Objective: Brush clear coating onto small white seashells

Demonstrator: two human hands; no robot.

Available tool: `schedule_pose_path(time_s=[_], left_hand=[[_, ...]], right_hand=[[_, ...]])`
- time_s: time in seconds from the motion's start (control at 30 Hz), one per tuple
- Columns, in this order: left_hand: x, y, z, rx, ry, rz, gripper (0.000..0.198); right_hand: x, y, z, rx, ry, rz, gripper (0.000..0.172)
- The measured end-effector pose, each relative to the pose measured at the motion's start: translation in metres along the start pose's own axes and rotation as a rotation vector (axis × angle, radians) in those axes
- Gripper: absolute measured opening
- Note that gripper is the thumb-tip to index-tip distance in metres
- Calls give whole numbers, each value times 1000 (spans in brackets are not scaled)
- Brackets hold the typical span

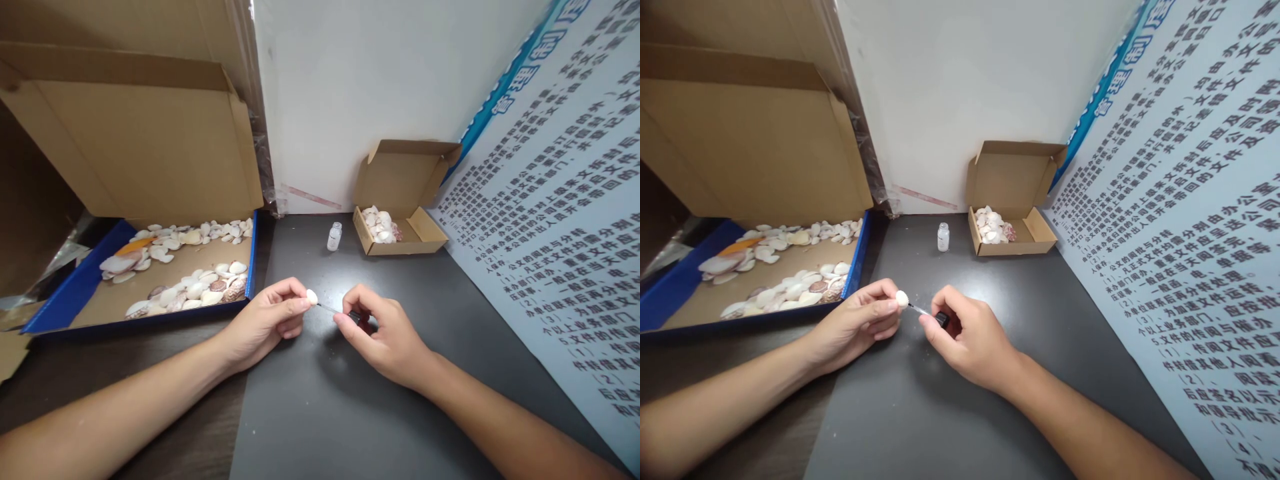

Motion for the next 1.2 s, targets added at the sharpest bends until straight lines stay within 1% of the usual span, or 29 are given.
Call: schedule_pose_path(time_s=[0.13,0.2,0.43,0.67,0.8,0.87,1.07,1.2], left_hand=[[1,1,0,5,7,9,17],[1,1,0,8,12,12,18],[0,0,1,-3,3,2,17],[1,1,0,5,7,0,17],[0,1,1,-1,3,2,17],[-1,0,1,-3,6,10,18],[-1,0,1,0,13,17,19],[-1,0,0,-1,13,18,18]], right_hand=[[-2,4,-4,43,89,81,15],[-2,5,-6,47,109,99,14],[0,1,0,-20,-13,-5,15],[-1,4,-5,35,84,73,14],[1,0,-1,-12,1,-24,15],[1,-1,-1,-17,-20,-49,15],[-1,4,-5,27,51,40,13],[0,2,-2,-21,1,13,15]])
Point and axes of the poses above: each hand's wrist, its own x-axis towards the middle knuckle, its own y-axis out of the back of the hand, z = x × y, the point moved 3 cm from there along x, towards the middle knuckle, and after that the axes turned 4 degrees about -x, right-handed, at the moved point
